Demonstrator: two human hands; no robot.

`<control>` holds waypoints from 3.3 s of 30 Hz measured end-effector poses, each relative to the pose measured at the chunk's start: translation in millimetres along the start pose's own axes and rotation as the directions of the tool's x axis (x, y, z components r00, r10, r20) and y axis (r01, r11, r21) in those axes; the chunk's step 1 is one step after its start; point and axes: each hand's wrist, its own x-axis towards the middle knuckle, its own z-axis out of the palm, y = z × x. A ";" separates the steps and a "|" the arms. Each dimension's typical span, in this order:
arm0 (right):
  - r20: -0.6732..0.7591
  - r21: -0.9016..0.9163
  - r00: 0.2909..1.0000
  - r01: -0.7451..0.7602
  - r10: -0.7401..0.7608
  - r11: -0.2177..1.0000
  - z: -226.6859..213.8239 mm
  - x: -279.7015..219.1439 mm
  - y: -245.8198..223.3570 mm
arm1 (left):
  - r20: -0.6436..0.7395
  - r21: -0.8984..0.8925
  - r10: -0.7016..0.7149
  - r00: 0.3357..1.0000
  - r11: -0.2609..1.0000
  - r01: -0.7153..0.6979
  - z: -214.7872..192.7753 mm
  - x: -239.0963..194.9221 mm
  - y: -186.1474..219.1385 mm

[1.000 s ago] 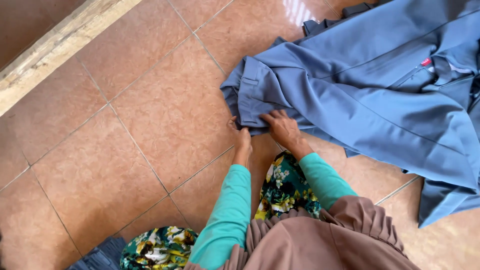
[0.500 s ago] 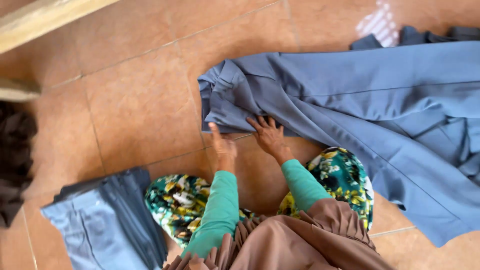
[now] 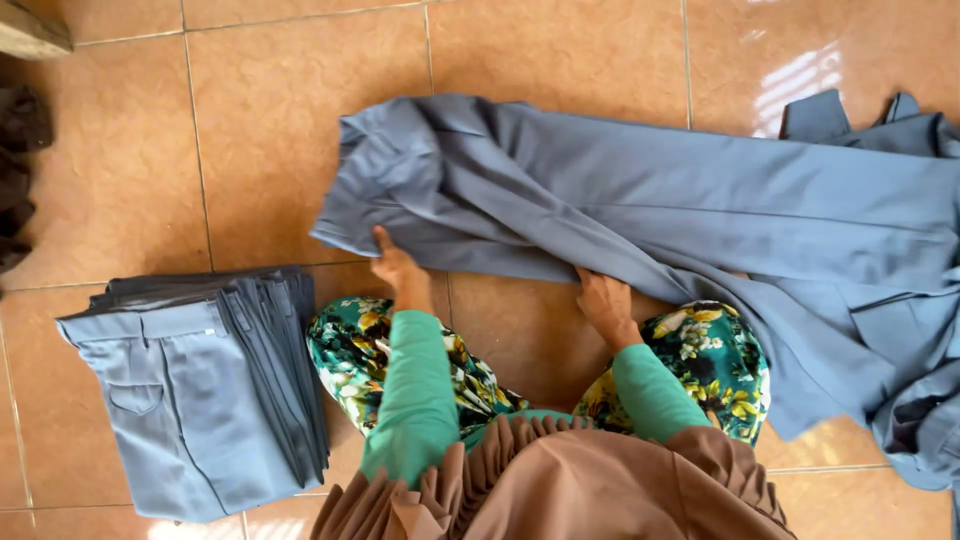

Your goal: The person sits on a tiled floor and folds multiple pairs of gray trousers by hand. They smooth each pair, fold the legs together, fold the garment in half, and then fold it into a compact rectangle before stacking it with the others.

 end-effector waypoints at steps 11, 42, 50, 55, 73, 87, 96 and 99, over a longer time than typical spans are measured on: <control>-0.038 -0.045 0.990 0.135 -0.137 0.990 35.4 12.4 3.5 | -0.265 0.201 0.141 0.954 0.976 -0.088 -28.2 73.1 81.4; -0.110 0.219 0.920 -0.346 0.375 0.912 -178.8 36.3 285.9 | 0.960 -0.108 0.281 -0.009 0.339 -0.935 97.8 -87.1 259.5; -0.553 0.453 0.633 -0.317 0.542 0.833 -187.0 98.5 289.6 | 0.959 0.102 0.271 0.084 -0.053 -0.993 166.6 -59.7 150.1; -0.337 0.523 0.676 -0.444 0.655 0.727 -88.0 90.9 335.3 | 0.993 -0.058 0.103 -0.050 0.079 -0.995 107.0 -149.6 73.7; -0.086 0.490 0.750 -0.541 0.656 0.683 -19.9 38.0 236.0 | 0.897 0.308 -0.272 0.348 -0.180 -0.934 54.9 -46.8 139.4; 0.113 0.877 0.780 -0.369 0.615 0.307 -56.1 63.6 254.2 | 0.949 0.316 0.016 0.316 -0.078 -0.946 232.8 -67.4 65.2; 0.051 0.793 0.757 -0.427 0.652 0.434 28.2 53.6 325.1 | 0.975 0.152 0.183 0.123 -0.155 -0.976 226.7 -109.8 50.4; -0.112 0.780 0.708 -0.372 0.698 0.503 24.3 58.0 324.8 | 0.942 0.122 0.334 0.035 -0.241 -0.963 199.9 -120.4 20.4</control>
